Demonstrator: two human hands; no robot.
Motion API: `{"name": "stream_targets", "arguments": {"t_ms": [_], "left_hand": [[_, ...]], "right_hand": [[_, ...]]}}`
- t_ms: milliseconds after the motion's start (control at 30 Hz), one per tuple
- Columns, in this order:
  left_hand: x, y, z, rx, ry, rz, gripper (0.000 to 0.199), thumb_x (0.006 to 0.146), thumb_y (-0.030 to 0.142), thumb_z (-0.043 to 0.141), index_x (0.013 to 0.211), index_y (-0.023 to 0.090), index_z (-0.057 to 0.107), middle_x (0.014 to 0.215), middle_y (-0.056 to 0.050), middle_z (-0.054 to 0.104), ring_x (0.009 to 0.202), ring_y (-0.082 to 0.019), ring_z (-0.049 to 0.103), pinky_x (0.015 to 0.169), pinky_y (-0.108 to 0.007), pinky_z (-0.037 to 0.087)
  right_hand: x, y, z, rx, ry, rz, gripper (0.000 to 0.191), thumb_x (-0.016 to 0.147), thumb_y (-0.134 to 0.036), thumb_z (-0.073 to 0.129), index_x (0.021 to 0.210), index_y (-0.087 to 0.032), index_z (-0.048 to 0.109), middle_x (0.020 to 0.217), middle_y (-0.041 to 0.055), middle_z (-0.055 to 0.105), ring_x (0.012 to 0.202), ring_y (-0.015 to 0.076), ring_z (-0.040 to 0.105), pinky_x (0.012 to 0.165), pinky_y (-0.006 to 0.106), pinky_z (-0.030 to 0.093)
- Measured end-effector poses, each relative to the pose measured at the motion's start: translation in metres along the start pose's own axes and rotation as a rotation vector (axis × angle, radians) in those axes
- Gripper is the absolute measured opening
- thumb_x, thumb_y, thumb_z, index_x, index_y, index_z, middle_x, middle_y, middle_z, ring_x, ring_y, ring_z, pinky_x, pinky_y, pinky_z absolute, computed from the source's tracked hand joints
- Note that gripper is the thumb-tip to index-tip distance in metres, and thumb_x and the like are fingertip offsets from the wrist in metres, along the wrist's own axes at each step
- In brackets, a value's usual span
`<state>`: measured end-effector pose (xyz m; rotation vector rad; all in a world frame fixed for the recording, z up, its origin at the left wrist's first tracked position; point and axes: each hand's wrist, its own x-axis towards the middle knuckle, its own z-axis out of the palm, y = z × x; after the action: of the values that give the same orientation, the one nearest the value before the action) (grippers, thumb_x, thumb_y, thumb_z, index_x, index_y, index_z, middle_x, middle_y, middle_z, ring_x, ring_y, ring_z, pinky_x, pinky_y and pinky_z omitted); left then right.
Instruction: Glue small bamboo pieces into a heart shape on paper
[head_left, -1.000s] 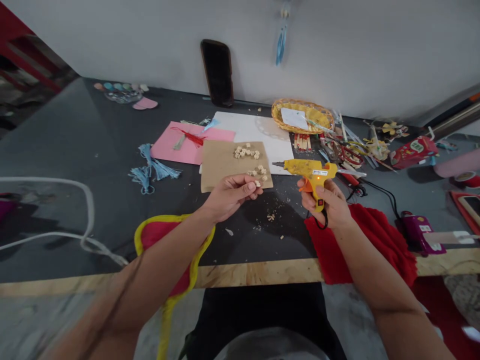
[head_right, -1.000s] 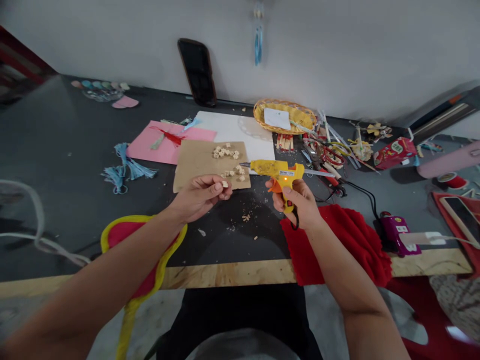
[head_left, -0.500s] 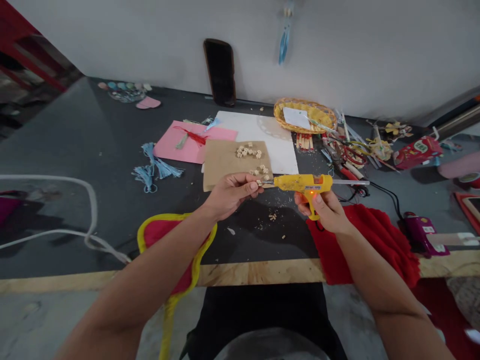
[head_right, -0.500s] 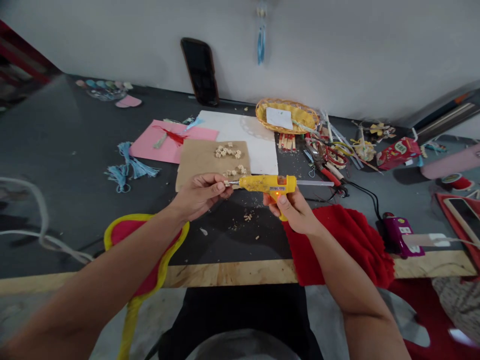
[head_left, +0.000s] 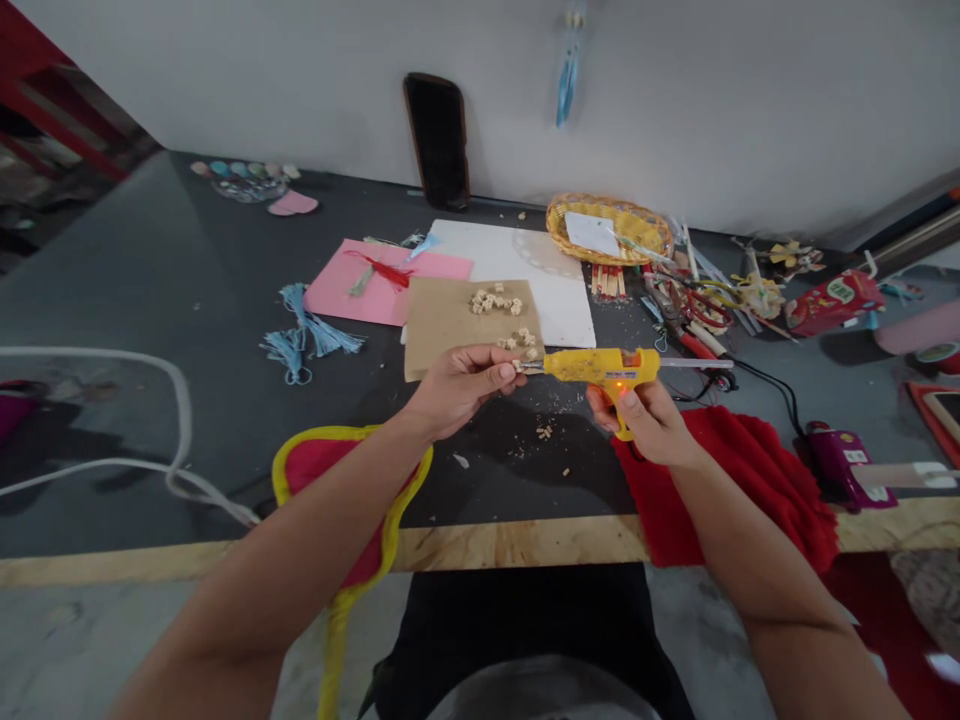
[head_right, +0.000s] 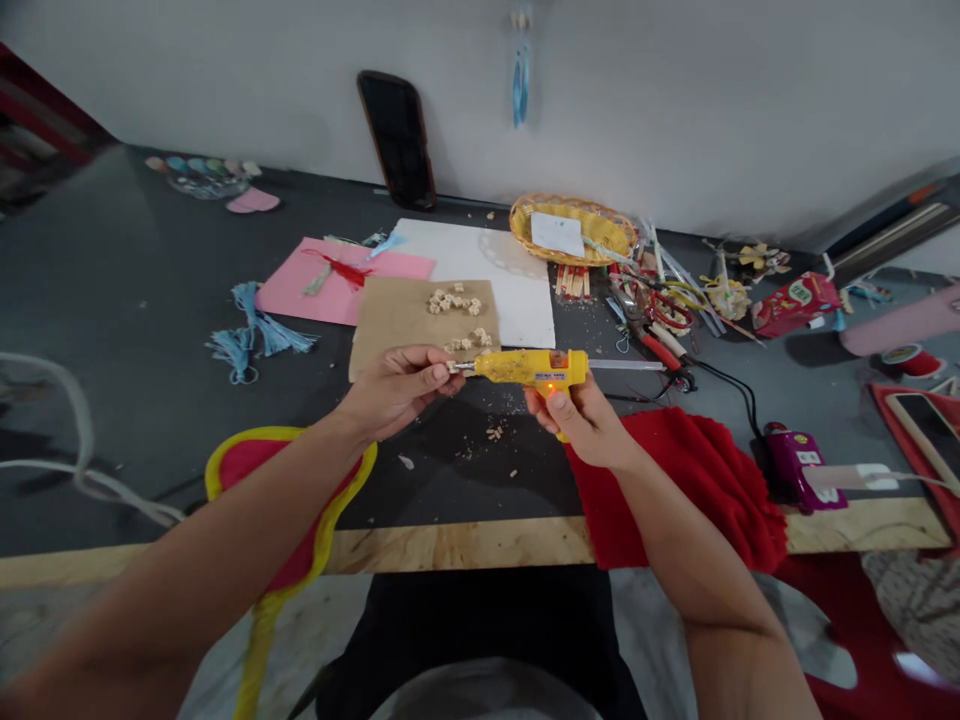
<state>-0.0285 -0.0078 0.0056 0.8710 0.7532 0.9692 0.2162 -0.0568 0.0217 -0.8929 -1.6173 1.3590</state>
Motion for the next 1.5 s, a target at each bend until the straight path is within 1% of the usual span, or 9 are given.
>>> {"name": "stream_targets", "arguments": {"t_ms": [133,267,600,900,1133,1267,1367,1500], "left_hand": [[0.0003,-0.0004,0.0000,0.010,-0.011,0.001,0.028,0.058,0.037,0.088,0.071,0.016,0.075,0.060,-0.001,0.067,0.063,-0.010,0.062,0.059,-0.018,0.045],[0.0005,-0.0014,-0.0002,0.016,-0.015,0.014,0.027,0.059,0.036,0.087,0.071,0.016,0.075,0.060,-0.001,0.067,0.063,-0.010,0.061,0.060,-0.019,0.045],[0.0006,-0.0019,-0.0006,-0.002,0.000,-0.001,0.028,0.058,0.037,0.088,0.072,0.016,0.075,0.062,-0.002,0.068,0.062,-0.010,0.061,0.058,-0.019,0.045],[-0.0005,0.0011,0.0018,0.012,-0.006,0.006,0.027,0.059,0.037,0.087,0.071,0.016,0.075,0.065,-0.003,0.070,0.059,-0.008,0.058,0.057,-0.018,0.043],[-0.0003,0.0013,0.0032,0.025,0.033,0.005,0.029,0.058,0.039,0.088,0.070,0.016,0.074,0.064,-0.002,0.068,0.060,-0.008,0.058,0.056,-0.018,0.043],[0.0004,0.0005,0.0029,0.024,0.054,0.021,0.029,0.057,0.038,0.088,0.067,0.016,0.072,0.061,-0.001,0.065,0.062,-0.010,0.059,0.057,-0.019,0.044],[0.0009,-0.0005,0.0026,0.043,0.057,0.029,0.029,0.058,0.038,0.087,0.068,0.016,0.073,0.065,-0.001,0.067,0.060,-0.008,0.058,0.057,-0.019,0.043],[0.0009,-0.0006,0.0041,0.085,0.079,0.048,0.030,0.059,0.040,0.086,0.068,0.015,0.072,0.066,-0.002,0.068,0.059,-0.008,0.055,0.058,-0.019,0.043]], "right_hand": [[0.0001,0.0000,0.0003,-0.001,-0.005,-0.012,0.041,0.095,-0.056,0.043,0.088,-0.018,0.055,0.069,-0.0007,0.049,0.052,0.0083,0.040,0.047,0.024,0.030],[-0.0004,0.0007,-0.0003,-0.007,-0.008,-0.012,0.041,0.096,-0.055,0.043,0.084,-0.017,0.055,0.069,0.0001,0.049,0.053,0.0083,0.040,0.047,0.025,0.029],[-0.0008,0.0023,-0.0017,0.009,-0.014,-0.013,0.039,0.096,-0.053,0.044,0.085,-0.017,0.054,0.070,0.0000,0.049,0.054,0.0082,0.041,0.047,0.025,0.029],[0.0004,0.0013,-0.0027,-0.011,-0.029,-0.022,0.042,0.095,-0.056,0.043,0.084,-0.017,0.055,0.066,-0.0015,0.047,0.052,0.0080,0.040,0.047,0.024,0.029],[-0.0012,0.0025,-0.0043,-0.014,-0.037,-0.002,0.042,0.096,-0.055,0.042,0.085,-0.017,0.055,0.066,-0.0014,0.046,0.054,0.0086,0.040,0.049,0.025,0.029],[-0.0004,0.0033,-0.0053,-0.011,-0.036,0.001,0.041,0.095,-0.055,0.043,0.085,-0.017,0.056,0.066,-0.0011,0.047,0.054,0.0088,0.040,0.049,0.025,0.029],[0.0004,0.0036,-0.0057,-0.008,-0.046,0.004,0.041,0.096,-0.054,0.043,0.085,-0.017,0.056,0.068,-0.0006,0.048,0.054,0.0087,0.040,0.049,0.025,0.030],[0.0006,0.0039,-0.0054,0.042,-0.063,0.022,0.039,0.095,-0.054,0.045,0.090,-0.017,0.057,0.075,0.0012,0.053,0.054,0.0078,0.041,0.050,0.025,0.031]]}}
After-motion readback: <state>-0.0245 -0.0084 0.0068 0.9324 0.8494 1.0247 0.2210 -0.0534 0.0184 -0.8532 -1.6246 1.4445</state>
